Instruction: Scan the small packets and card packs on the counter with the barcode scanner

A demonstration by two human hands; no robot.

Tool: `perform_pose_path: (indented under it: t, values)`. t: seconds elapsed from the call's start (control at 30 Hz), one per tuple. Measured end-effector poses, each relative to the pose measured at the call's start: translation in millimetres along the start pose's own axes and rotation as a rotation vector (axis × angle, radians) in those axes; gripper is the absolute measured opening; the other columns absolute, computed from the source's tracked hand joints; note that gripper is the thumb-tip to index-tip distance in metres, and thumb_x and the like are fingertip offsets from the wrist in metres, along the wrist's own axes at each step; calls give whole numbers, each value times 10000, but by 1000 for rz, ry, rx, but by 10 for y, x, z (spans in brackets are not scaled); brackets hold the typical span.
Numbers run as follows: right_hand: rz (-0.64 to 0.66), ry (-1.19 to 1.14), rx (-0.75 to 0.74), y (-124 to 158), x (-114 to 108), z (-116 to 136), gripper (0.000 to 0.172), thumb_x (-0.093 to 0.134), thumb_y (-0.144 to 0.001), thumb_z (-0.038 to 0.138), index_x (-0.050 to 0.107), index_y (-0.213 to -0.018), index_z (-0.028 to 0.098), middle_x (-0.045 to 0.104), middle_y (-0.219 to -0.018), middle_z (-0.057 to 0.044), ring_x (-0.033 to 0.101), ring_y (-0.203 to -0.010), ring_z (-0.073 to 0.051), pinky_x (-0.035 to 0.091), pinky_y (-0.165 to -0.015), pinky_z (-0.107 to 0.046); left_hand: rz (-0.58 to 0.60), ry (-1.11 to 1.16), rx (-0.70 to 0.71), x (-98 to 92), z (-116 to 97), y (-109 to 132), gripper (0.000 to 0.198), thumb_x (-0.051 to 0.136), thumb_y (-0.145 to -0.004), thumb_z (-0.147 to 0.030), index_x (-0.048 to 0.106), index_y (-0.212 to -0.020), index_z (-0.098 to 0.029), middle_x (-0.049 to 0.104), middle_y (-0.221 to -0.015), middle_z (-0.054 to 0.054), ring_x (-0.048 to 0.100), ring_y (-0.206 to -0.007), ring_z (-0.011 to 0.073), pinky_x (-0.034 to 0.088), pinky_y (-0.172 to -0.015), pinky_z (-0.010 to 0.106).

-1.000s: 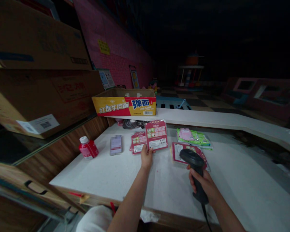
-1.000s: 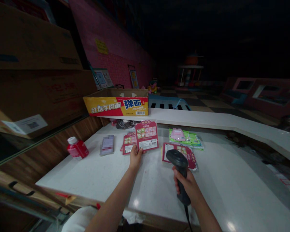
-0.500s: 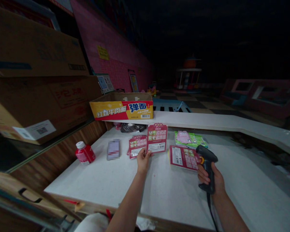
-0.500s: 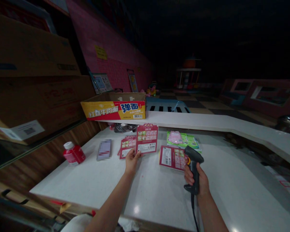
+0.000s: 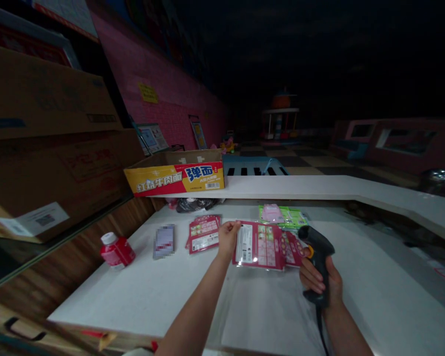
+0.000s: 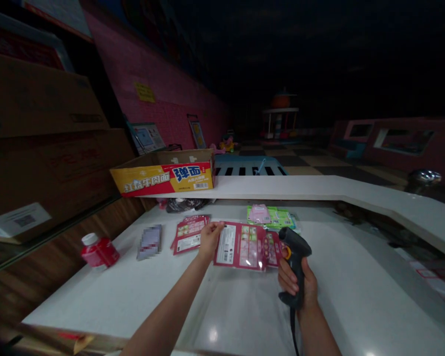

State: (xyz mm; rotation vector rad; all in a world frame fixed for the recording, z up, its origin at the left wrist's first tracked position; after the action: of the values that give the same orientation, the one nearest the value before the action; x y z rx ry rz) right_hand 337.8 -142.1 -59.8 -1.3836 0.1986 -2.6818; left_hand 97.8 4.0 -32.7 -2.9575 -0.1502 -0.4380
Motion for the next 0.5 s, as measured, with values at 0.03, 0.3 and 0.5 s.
perform_pose_path:
  t: [0.03, 0.3, 0.5]
  values:
    - [9, -9, 2, 1, -4, -5, 435, 668, -755, 608, 601, -942, 221, 212, -499, 127, 33, -352, -38, 162, -256, -136, -2, -20, -14, 79, 74, -39, 384, 784, -597, -486, 595, -609, -152, 607, -535, -4, 526, -471, 108, 398, -491, 220]
    - [25, -76, 24, -39, -63, -33, 392, 641, -797, 571, 610, -956, 214, 269, -504, 113, 66, -351, -39, 194, -266, -128, -120, -569, 26, 212, 322, -145, 214, 746, -654, -375, 676, -602, -179, 637, -584, 67, 633, -662, 228, 463, -633, 300]
    - [18, -85, 41, -56, -77, -34, 400, 663, -779, 571, 621, -942, 209, 276, -496, 115, 38, -358, -40, 181, -259, -131, 190, -746, 419, 275, 77, 341, 445, 757, -685, -441, 739, -1079, -237, 648, -1102, 146, 578, -1083, 308, 398, -1001, 438]
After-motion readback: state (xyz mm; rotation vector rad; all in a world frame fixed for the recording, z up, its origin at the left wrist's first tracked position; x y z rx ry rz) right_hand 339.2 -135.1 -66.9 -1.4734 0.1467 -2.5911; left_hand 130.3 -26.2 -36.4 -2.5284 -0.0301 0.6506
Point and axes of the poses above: each hand's wrist, its own y-axis away from the middle knuckle, its own x-axis out of the palm, z = x × y, the point moved 5 cm from there along -y, towards the middle knuckle
